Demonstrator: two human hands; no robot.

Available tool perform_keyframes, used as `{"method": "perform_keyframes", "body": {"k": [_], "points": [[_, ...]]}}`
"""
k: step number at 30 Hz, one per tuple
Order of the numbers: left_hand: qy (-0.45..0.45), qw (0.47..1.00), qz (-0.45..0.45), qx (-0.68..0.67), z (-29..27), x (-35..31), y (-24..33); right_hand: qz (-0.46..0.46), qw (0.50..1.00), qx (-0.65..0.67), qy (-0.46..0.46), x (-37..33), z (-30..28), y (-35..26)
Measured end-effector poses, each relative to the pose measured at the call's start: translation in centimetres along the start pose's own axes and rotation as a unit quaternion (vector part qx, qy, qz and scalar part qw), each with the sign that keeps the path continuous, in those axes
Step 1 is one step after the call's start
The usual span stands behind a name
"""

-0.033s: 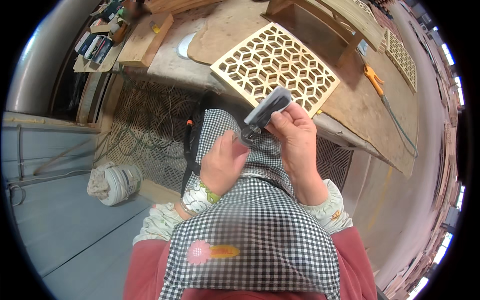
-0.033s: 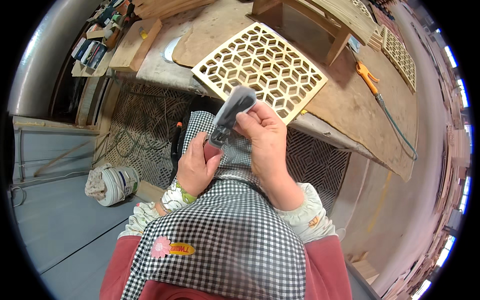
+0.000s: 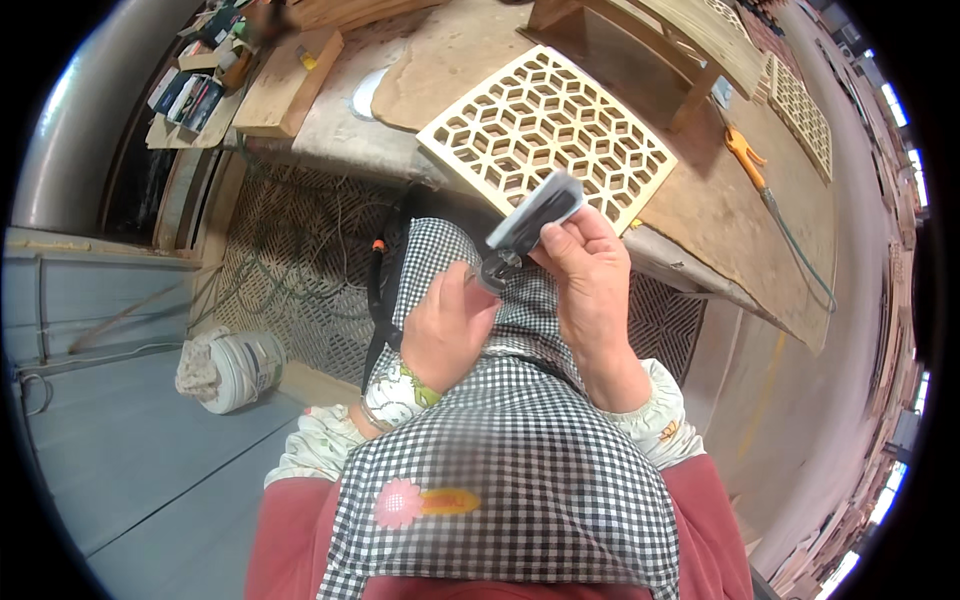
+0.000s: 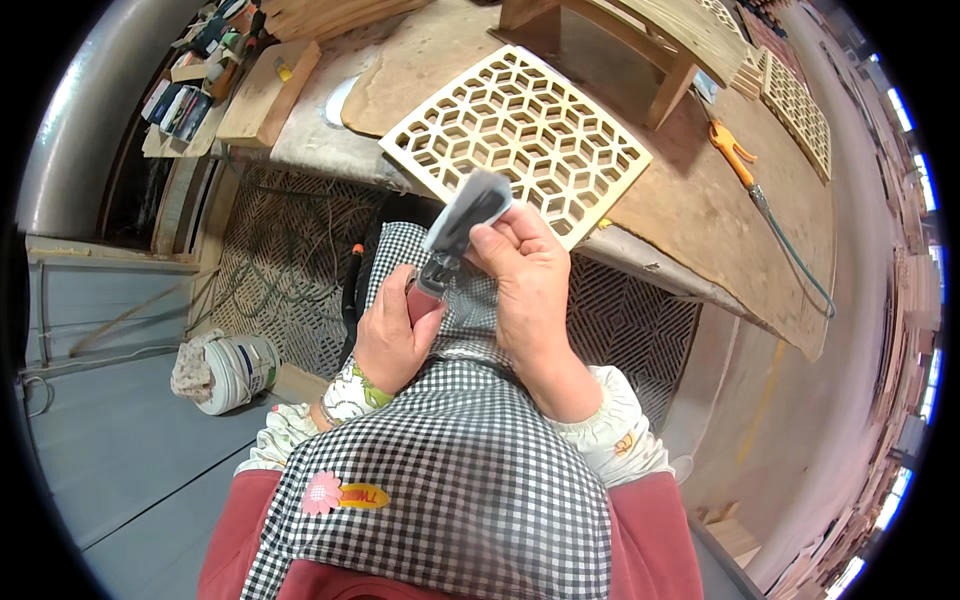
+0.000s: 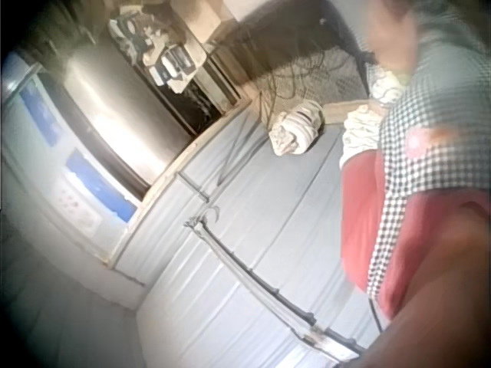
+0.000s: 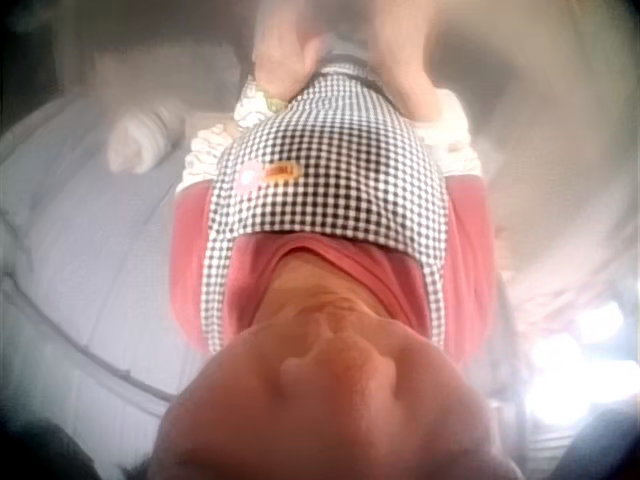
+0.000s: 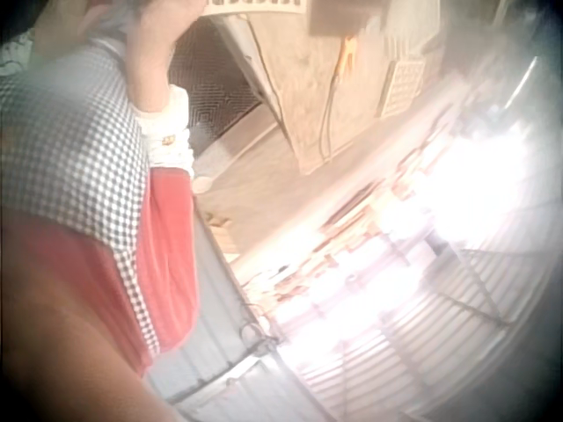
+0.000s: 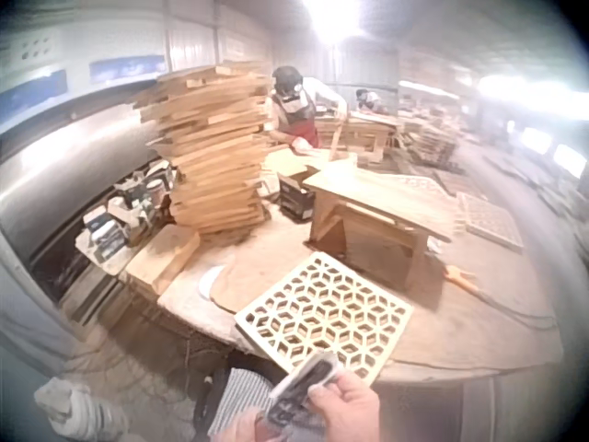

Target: The person uses a tool to scrape the internal edges of a wooden lattice panel, rotating the panel to reach different cutouts and occasionally wiping the tool tip with a cloth.

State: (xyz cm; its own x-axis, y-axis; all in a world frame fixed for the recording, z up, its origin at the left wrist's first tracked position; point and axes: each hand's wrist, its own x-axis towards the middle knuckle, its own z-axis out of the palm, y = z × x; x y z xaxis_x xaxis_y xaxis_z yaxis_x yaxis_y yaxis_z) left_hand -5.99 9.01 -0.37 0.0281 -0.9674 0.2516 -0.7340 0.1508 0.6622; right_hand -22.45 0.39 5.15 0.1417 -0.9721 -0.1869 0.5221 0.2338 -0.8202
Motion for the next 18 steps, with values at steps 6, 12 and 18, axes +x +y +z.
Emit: {"method": "perform_keyframes", "body": {"k": [6, 12, 18], "points": [[0.003, 0.999, 0.021, -0.042, 0.8, 1.2, 1.6, -0.052, 0.998, 0.016, 0.014, -1.0, -1.1, -1.4], [-0.003, 0.997, 0.072, -0.026, 0.8, 1.1, 1.5, -0.052, 0.998, -0.02, 0.014, -2.7, -1.3, -2.6], [0.045, 0.991, -0.013, -0.123, -0.5, -0.7, 0.9, -0.041, 0.998, -0.036, -0.008, -4.0, 0.2, -1.4]]}}
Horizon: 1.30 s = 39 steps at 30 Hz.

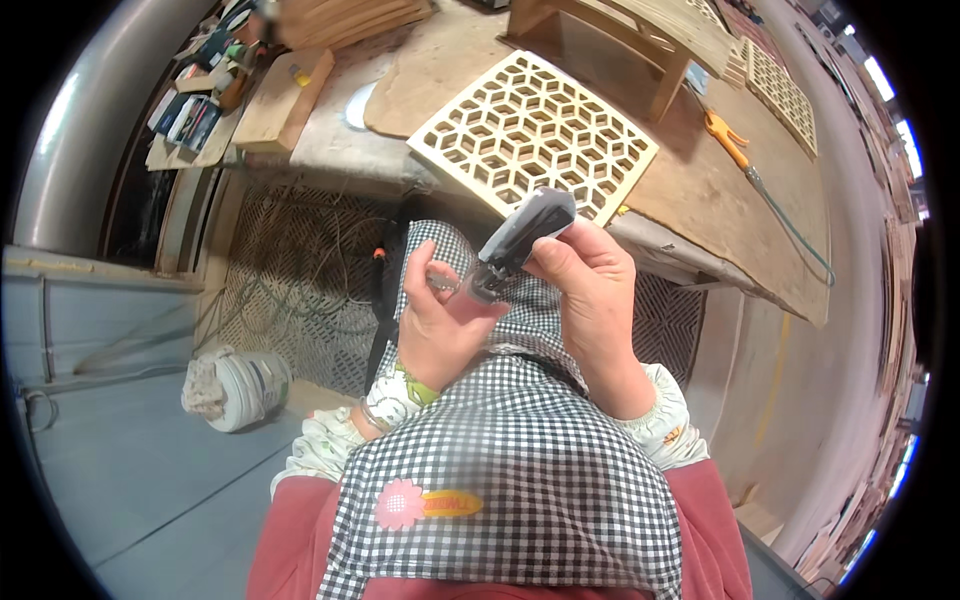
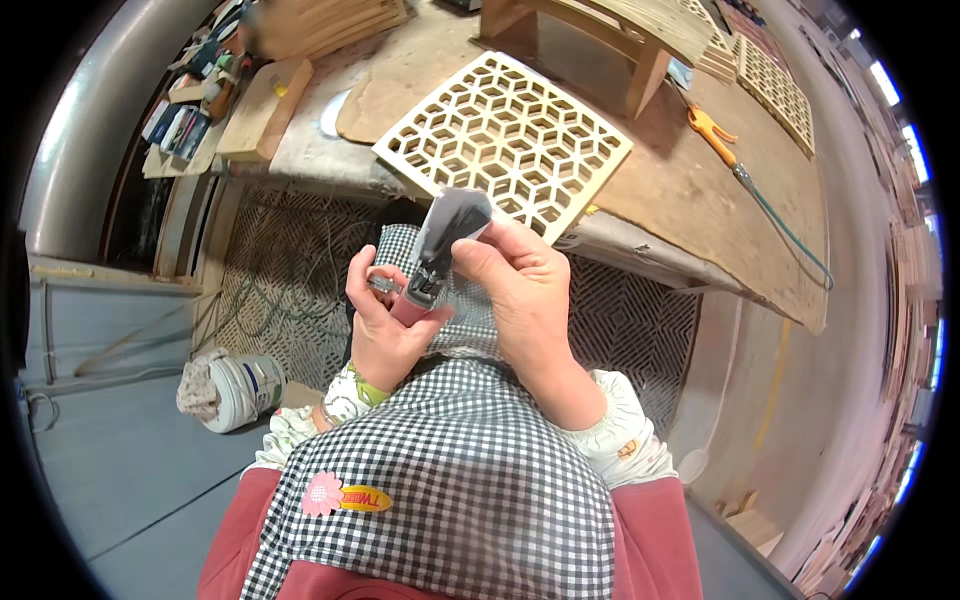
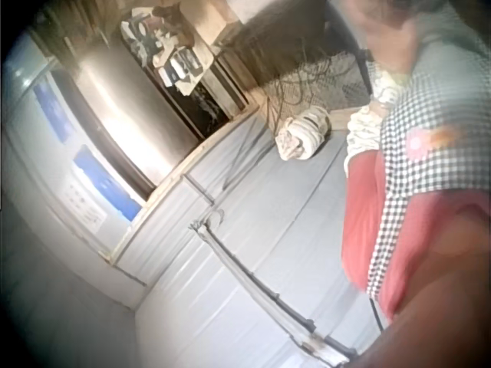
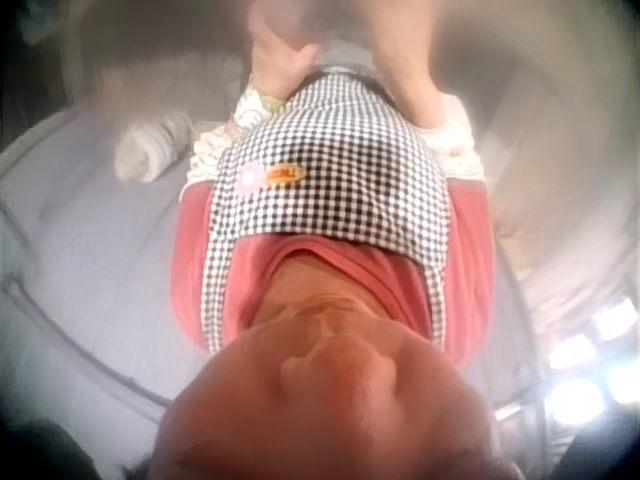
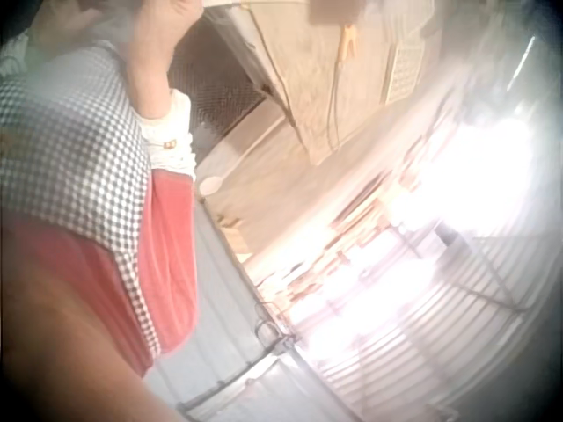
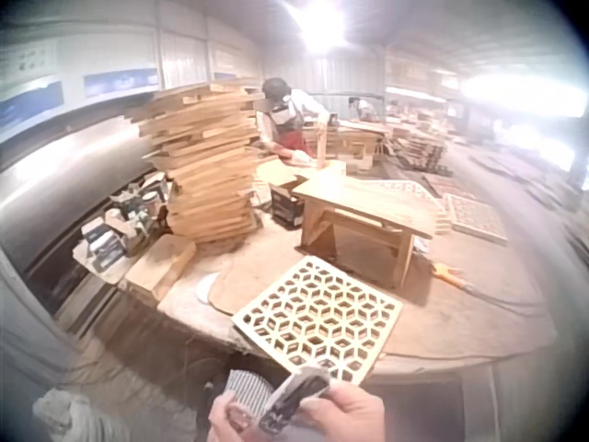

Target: The person uses a tool to scrape the internal edges of a wooden lattice panel, rotating the panel to reach different cutouts and occasionally wiping the tool tip with a cloth.

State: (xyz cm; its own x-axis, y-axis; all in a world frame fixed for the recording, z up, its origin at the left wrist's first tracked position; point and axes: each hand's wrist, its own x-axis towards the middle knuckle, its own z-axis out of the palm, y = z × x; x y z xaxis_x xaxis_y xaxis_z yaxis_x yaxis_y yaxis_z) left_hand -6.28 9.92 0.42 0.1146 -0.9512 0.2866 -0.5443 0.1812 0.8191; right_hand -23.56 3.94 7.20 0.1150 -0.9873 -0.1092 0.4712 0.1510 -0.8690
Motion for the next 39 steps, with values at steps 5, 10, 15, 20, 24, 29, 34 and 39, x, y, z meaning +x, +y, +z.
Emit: {"method": "perform_keyframes", "body": {"k": [5, 10, 15, 20, 24, 29, 34, 39], "points": [[-0.001, 0.994, -0.09, -0.059, -1.3, -1.0, 0.2, -0.016, 0.999, 0.013, -0.044, -0.3, 1.4, 0.4], [-0.025, 0.994, -0.097, -0.05, -1.7, -1.5, 0.5, -0.033, 0.995, 0.067, -0.066, -0.6, 1.6, 1.5], [-0.027, 0.998, -0.048, -0.007, -1.9, -1.9, 1.3, -0.034, 0.993, 0.096, -0.056, -1.1, 1.8, 1.0], [-0.051, 0.995, -0.08, -0.026, -2.9, -2.1, 1.7, -0.044, 0.993, 0.081, -0.067, -0.7, 2.3, 0.4], [-0.1, 0.988, -0.087, -0.085, -4.2, -0.9, 0.7, -0.034, 0.993, 0.055, -0.104, 0.3, 3.2, 0.4], [-0.321, 0.794, -0.246, -0.454, -5.3, 2.0, -0.2, -0.007, 0.994, 0.048, -0.099, 1.6, 4.0, 0.4], [-0.428, 0.674, -0.25, -0.549, -3.3, 4.4, -3.4, 0.005, 0.999, 0.005, -0.034, 3.4, 3.5, 0.1], [-0.262, 0.864, -0.184, -0.388, -1.3, 4.3, -3.8, 0.0, 1.0, -0.01, 0.011, 6.0, 1.7, -0.2]]}}
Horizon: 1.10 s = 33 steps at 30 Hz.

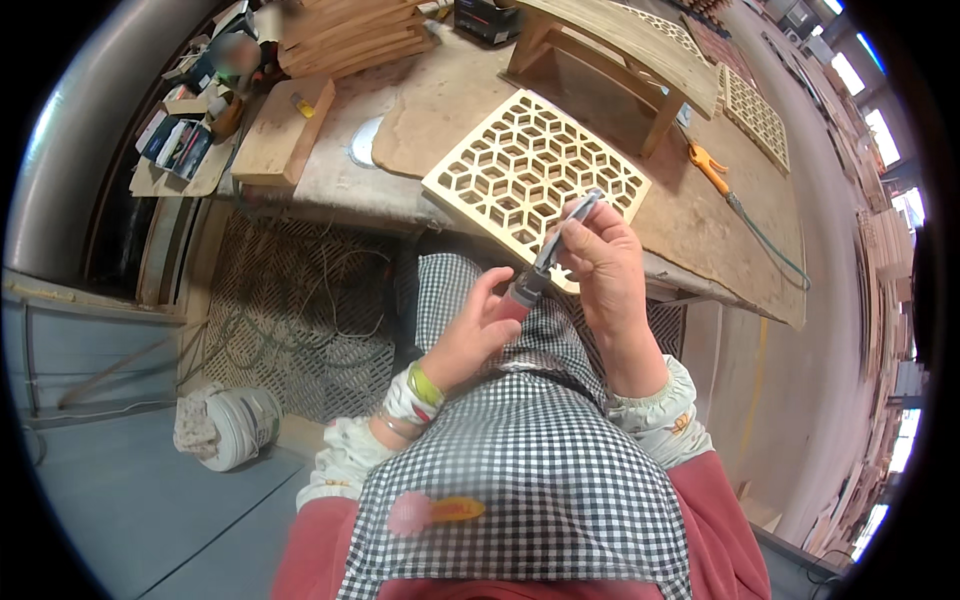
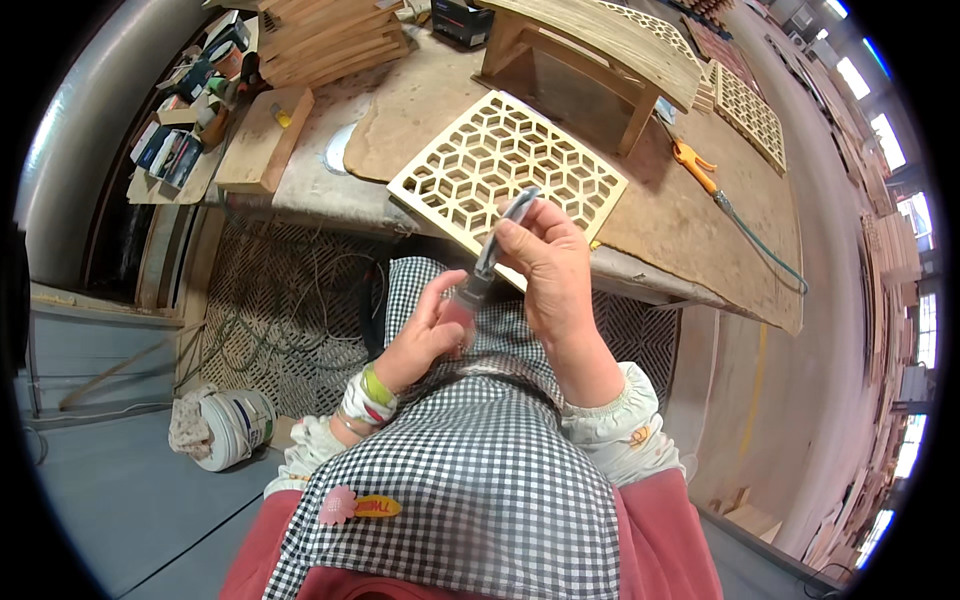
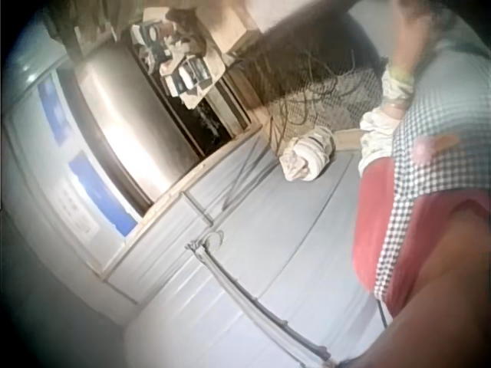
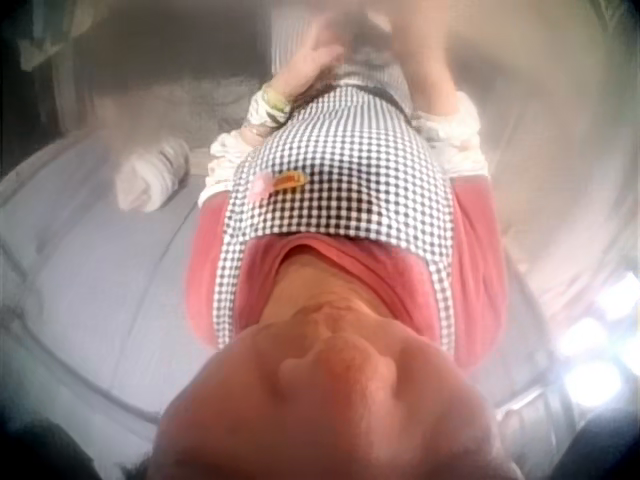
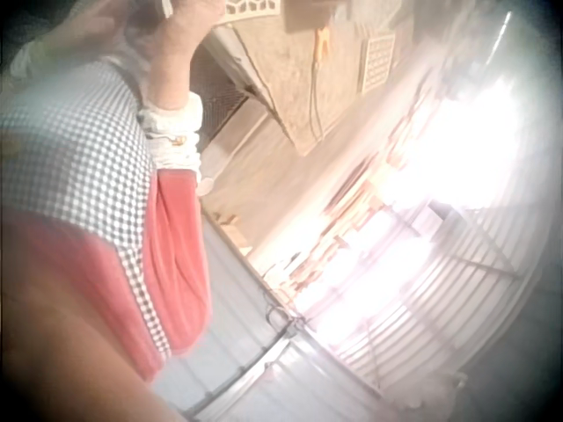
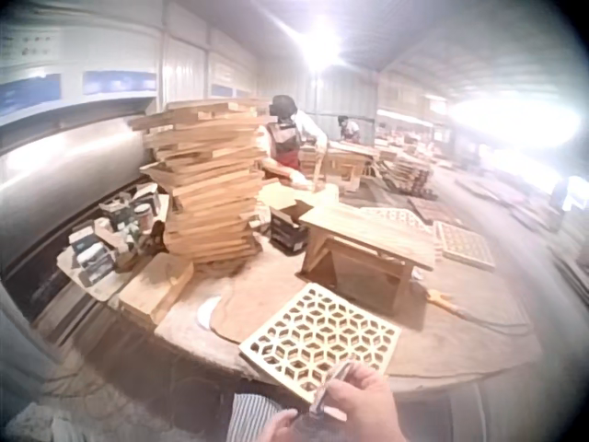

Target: The person uses a tool to scrape the internal edges of a wooden lattice panel, rotating the panel to reach different cutouts and occasionally wiping the tool tip with a cloth.

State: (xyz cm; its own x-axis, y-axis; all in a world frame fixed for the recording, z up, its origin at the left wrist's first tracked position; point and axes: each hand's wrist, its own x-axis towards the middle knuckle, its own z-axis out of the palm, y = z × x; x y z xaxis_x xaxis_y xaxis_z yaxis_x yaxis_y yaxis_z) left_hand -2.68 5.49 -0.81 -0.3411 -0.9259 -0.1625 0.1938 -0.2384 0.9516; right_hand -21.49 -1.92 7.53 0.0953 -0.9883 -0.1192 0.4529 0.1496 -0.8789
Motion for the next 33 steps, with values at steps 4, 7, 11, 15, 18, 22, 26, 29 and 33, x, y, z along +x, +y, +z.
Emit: {"method": "perform_keyframes", "body": {"k": [4, 7, 11, 15, 18, 22, 26, 29, 33], "points": [[0.163, 0.952, 0.169, 0.195, -1.3, 2.9, 2.8, -0.012, 1.0, -0.013, 0.009, 1.9, 0.6, -0.1], [0.158, 0.95, 0.175, 0.204, -0.4, 5.3, 7.4, -0.023, 0.999, -0.027, 0.007, 3.1, 1.5, 1.0], [0.107, 0.954, 0.146, 0.238, -1.7, 7.2, 8.8, -0.019, 0.999, -0.044, 0.023, 3.9, 2.1, 1.4], [0.015, 0.985, 0.087, 0.151, -4.1, 9.5, 7.8, 0.002, 0.999, -0.038, 0.025, 4.8, 1.6, 1.4], [0.052, 0.937, 0.18, 0.294, -3.8, 10.6, 7.8, 0.001, 0.998, -0.03, 0.049, 5.4, 1.2, 1.5], [0.136, 0.9, 0.242, 0.337, -2.8, 10.3, 6.3, -0.023, 0.997, -0.03, 0.073, 6.2, 0.8, 1.2], [0.07, 0.969, 0.056, 0.229, -3.2, 8.3, 2.9, -0.013, 0.996, -0.044, 0.073, 7.5, 0.9, 0.3], [0.071, 0.973, 0.042, 0.214, -2.6, 8.1, 2.7, 0.01, 0.996, -0.032, 0.078, 8.4, 1.6, 0.4], [0.045, 0.994, -0.018, 0.093, -3.7, 8.3, 2.9, 0.031, 0.996, -0.02, 0.086, 9.7, 3.0, 1.8]]}}
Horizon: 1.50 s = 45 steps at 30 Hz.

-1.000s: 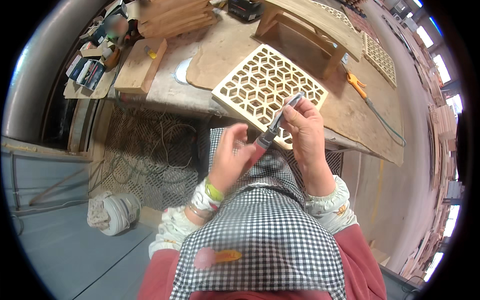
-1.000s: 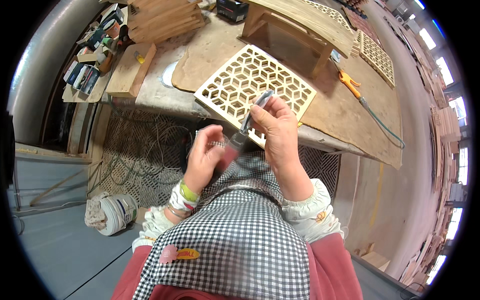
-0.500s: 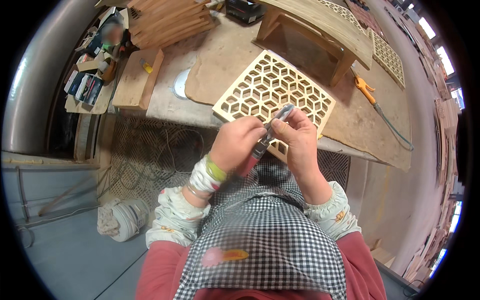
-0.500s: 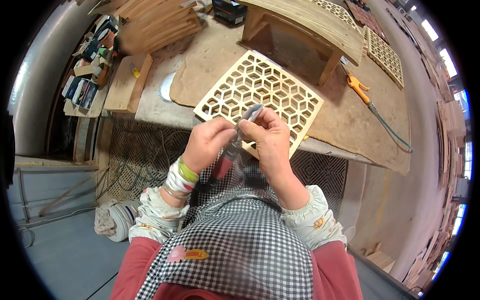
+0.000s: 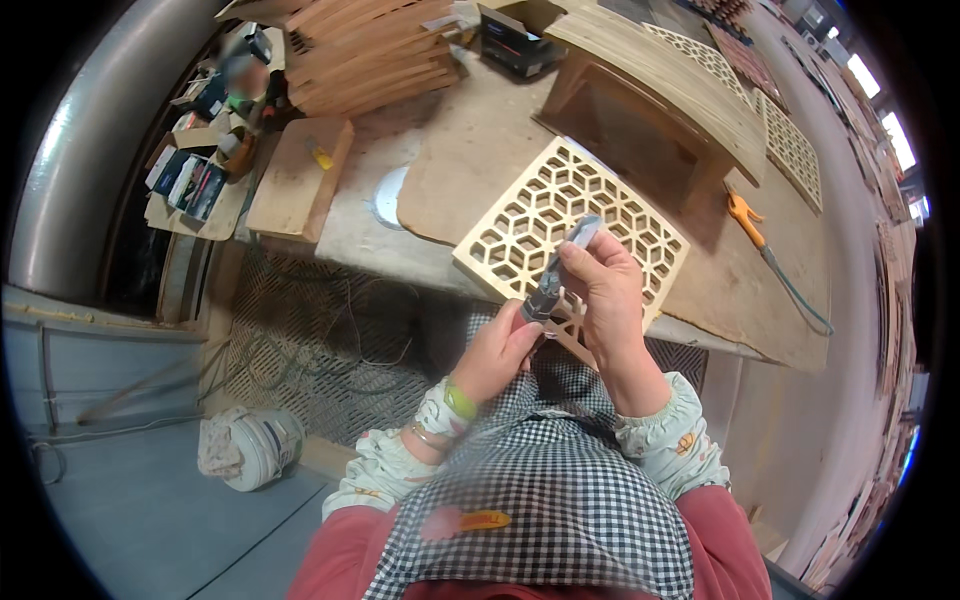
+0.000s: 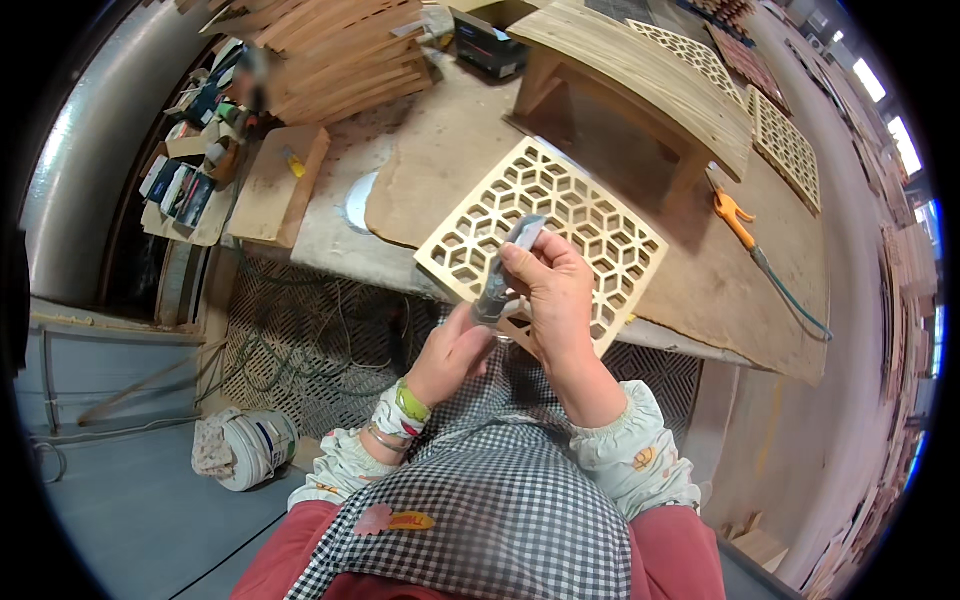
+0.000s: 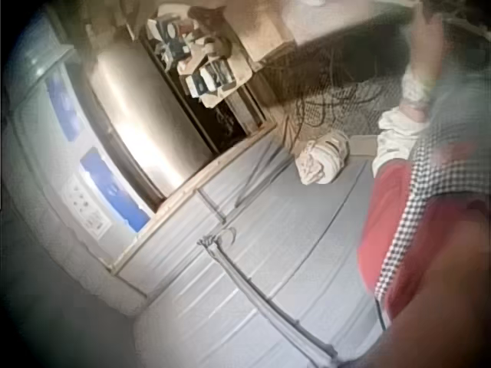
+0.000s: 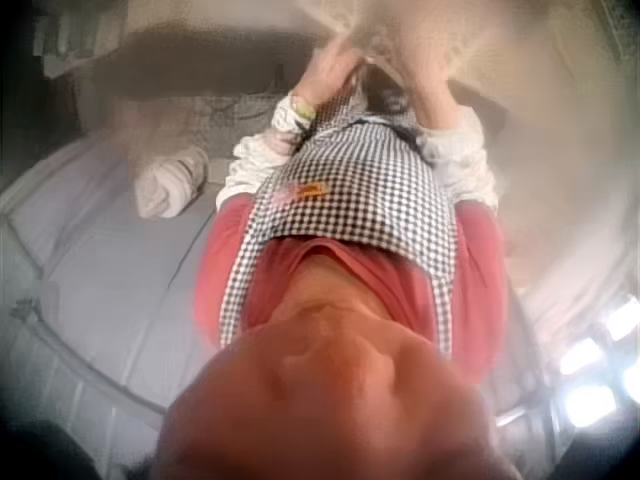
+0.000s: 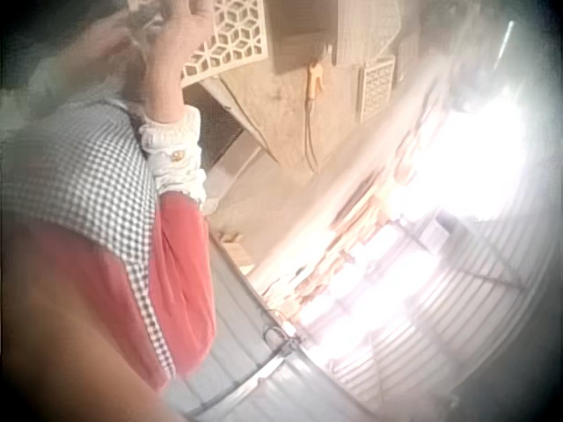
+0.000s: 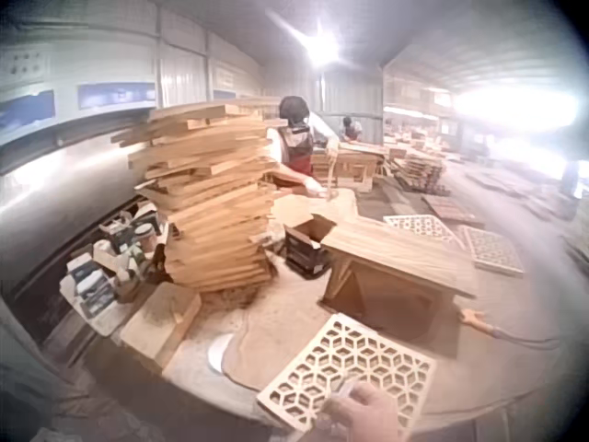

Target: The person uses a tool to scrape the internal edges of a wooden lattice panel, rotating the panel to reach different cutouts and occasionally wiping the tool tip with a cloth.

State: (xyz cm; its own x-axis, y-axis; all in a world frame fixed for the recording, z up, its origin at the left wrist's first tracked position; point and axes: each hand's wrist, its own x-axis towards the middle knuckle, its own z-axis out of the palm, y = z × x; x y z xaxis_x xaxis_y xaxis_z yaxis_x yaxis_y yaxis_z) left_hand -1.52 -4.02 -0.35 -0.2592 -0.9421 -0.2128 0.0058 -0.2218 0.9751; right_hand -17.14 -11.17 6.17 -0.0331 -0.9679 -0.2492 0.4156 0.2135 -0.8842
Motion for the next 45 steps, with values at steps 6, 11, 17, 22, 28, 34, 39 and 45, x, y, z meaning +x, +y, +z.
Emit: {"method": "perform_keyframes", "body": {"k": [6, 11, 17, 22, 28, 34, 39, 45], "points": [[0.024, 0.998, -0.043, -0.031, -1.5, -0.2, -1.4, 0.026, 0.998, -0.06, 0.01, 0.2, 2.6, 1.7], [0.04, 0.999, -0.026, 0.014, -3.2, -1.2, -1.3, 0.06, 0.996, -0.062, -0.032, 0.3, 3.7, 2.9], [0.021, 0.997, -0.028, -0.067, -4.9, -0.5, -1.8, 0.059, 0.996, -0.058, -0.03, 2.2, 4.2, 3.9], [0.145, 0.966, 0.122, 0.175, -6.7, 1.7, -1.7, -0.007, 0.996, -0.076, -0.035, 6.7, 3.5, 4.3], [0.355, 0.912, 0.172, 0.113, -23.9, 4.0, 5.3, -0.041, 0.99, -0.134, 0.02, 12.5, 0.6, 4.3], [0.584, 0.754, 0.129, 0.271, -48.5, 8.5, 5.3, 0.032, 0.994, -0.099, 0.011, 15.1, 2.9, 6.4], [0.569, 0.647, -0.032, 0.507, -55.5, 14.0, 7.3, 0.068, 0.992, -0.108, 0.02, 16.5, 1.7, 7.5], [0.558, 0.617, -0.13, 0.54, -60.7, 16.2, 6.2, 0.1, 0.985, -0.141, -0.007, 16.8, 1.9, 7.1]]}}
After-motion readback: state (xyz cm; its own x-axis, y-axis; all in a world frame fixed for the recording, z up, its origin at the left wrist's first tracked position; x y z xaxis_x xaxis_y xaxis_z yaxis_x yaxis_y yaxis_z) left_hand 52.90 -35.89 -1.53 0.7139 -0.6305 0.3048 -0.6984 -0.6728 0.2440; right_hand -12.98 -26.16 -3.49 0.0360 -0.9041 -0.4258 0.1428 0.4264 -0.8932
